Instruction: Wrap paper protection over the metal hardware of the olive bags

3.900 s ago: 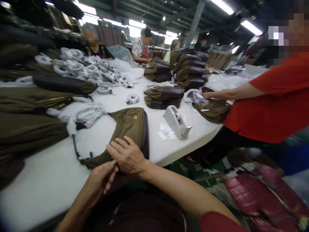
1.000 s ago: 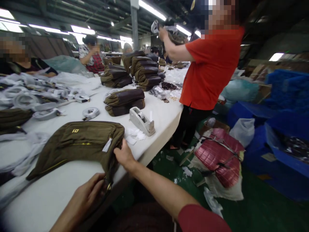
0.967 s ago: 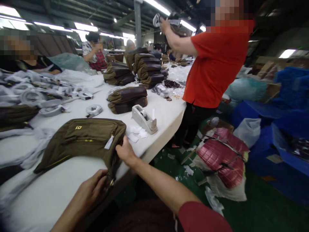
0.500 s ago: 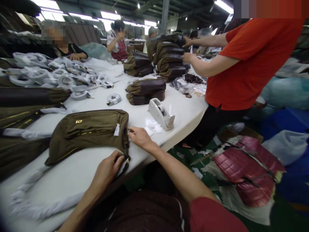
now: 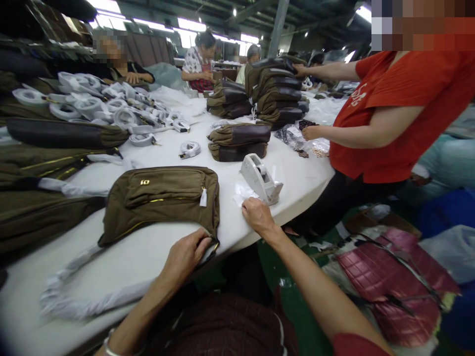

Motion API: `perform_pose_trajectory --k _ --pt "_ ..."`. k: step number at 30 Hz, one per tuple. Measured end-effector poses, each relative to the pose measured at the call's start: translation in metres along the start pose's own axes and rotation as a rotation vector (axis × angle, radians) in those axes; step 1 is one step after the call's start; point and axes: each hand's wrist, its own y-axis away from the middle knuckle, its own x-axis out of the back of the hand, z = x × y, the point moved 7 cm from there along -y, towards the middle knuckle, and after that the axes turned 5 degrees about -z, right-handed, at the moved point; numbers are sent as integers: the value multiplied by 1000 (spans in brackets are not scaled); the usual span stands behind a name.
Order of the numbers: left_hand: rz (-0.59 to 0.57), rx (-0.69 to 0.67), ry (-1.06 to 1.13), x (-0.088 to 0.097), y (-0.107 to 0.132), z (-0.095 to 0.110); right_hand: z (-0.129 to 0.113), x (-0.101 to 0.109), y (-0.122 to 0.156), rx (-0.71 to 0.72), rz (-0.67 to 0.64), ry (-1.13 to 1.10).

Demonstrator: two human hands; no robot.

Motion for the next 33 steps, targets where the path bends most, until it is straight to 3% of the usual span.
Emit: perform_pose_trajectory --k 7,9,12,15,17,19,25,30,33 --pt "427 -162 99 28 19 1 12 26 8 -107 147 -237" --pt "422 -196 259 32 21 6 4 34 18 -128 167 -327" --pt "306 -152 580 29 18 13 -29 42 38 -75 219 -491" --pt "197 -124 881 22 14 22 -83 38 57 144 198 -485" --pt "210 -130 961 21 14 24 -115 30 66 292 134 -436" --pt "266 -99 977 23 16 17 -133 23 69 380 65 -456" --pt "353 53 1188 33 28 -36 -116 41 45 387 99 -494" --pt "335 151 1133 35 38 -61 -139 26 36 678 -77 -139" --pt "335 176 1073 34 41 -64 -148 6 36 720 -108 132"
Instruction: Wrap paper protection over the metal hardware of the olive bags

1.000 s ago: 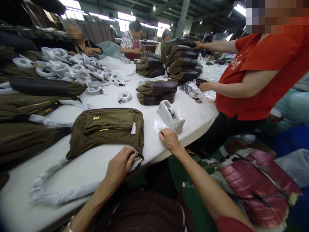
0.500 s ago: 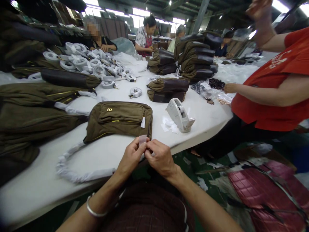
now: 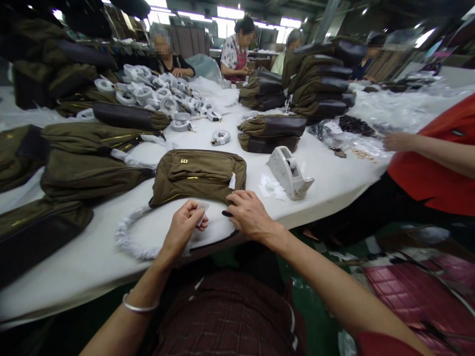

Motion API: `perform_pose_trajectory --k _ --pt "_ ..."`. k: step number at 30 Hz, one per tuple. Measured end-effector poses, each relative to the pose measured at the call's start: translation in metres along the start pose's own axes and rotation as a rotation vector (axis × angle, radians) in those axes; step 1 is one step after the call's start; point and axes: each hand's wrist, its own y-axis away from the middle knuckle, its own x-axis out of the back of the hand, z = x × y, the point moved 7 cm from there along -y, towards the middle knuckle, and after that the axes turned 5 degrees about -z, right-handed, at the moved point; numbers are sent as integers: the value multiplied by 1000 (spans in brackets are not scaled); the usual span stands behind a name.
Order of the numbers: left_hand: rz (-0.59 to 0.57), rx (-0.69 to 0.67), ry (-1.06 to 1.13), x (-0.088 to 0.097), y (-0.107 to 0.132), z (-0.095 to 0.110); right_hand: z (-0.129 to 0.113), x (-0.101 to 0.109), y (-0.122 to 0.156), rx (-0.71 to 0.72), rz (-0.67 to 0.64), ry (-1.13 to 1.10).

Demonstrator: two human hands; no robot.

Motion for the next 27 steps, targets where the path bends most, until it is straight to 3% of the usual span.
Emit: perform_pose_trajectory --k 4,8,14,22,27 --pt "-18 -31 -108 -1 1 1 4 -18 2 -65 -28 69" --pt "-38 -53 -246 -3 1 4 10 -22 8 -105 21 8" --pt "-35 -87 -363 -3 -1 6 11 -28 3 -143 -25 -36" --pt "-61 -239 -623 3 -1 10 33 -40 15 -209 96 -484" --pt "-151 -372 -745 -4 0 10 35 -43 16 -222 112 -522"
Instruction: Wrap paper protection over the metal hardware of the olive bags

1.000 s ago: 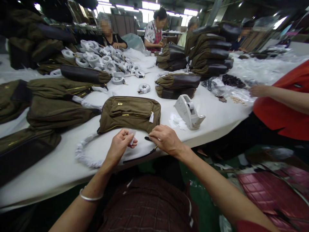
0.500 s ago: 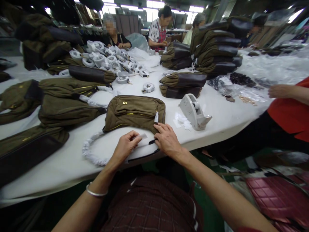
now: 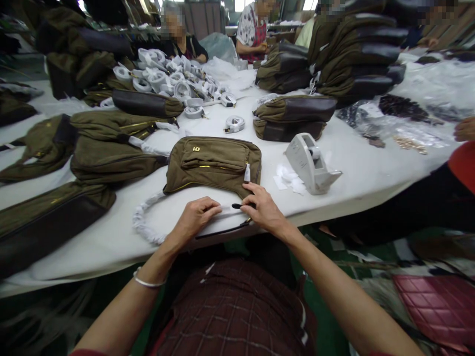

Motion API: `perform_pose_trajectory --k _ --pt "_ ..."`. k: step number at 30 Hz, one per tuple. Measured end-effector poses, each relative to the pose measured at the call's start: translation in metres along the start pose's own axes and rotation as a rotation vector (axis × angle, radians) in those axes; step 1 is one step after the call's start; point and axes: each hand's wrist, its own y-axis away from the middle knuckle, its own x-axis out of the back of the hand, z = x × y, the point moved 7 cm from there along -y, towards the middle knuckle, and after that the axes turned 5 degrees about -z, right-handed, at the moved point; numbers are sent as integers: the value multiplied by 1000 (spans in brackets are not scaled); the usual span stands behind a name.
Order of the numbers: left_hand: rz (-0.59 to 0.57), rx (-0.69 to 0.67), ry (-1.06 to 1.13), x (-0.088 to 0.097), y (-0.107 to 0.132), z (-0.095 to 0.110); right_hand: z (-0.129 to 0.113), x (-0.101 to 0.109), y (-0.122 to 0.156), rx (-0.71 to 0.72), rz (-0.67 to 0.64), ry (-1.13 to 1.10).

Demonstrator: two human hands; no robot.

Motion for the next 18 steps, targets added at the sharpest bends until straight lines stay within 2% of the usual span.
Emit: perform_pose_trajectory --k 8,18 --pt "-55 -86 -152 -11 -7 8 -5 0 -1 41 15 40" --pt "-134 -157 -457 -22 -17 34 -6 0 0 55 36 49"
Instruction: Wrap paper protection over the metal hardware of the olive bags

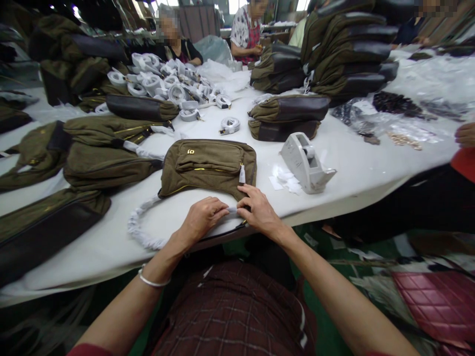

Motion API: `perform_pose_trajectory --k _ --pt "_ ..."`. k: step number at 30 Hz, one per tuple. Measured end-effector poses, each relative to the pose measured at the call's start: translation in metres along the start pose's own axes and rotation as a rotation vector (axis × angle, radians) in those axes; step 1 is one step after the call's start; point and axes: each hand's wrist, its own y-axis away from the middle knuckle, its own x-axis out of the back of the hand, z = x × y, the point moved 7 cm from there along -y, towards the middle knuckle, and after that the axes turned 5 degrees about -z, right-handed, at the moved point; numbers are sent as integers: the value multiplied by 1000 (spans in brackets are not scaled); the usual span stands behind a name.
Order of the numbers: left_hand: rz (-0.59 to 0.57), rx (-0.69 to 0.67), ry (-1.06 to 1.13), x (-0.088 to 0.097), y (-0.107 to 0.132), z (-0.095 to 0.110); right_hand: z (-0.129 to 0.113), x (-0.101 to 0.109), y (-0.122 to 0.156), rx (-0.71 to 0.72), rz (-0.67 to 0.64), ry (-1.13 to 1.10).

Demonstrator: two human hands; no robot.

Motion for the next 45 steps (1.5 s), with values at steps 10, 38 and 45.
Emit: perform_pose_trajectory --k 10,38,45 --pt "-55 -17 -104 -7 -11 15 7 17 19 -76 -21 -140" --pt "21 -27 3 -8 11 1 -45 6 -27 158 -136 253" --pt "-19 34 62 -7 7 -3 -47 -5 -28 117 -239 245"
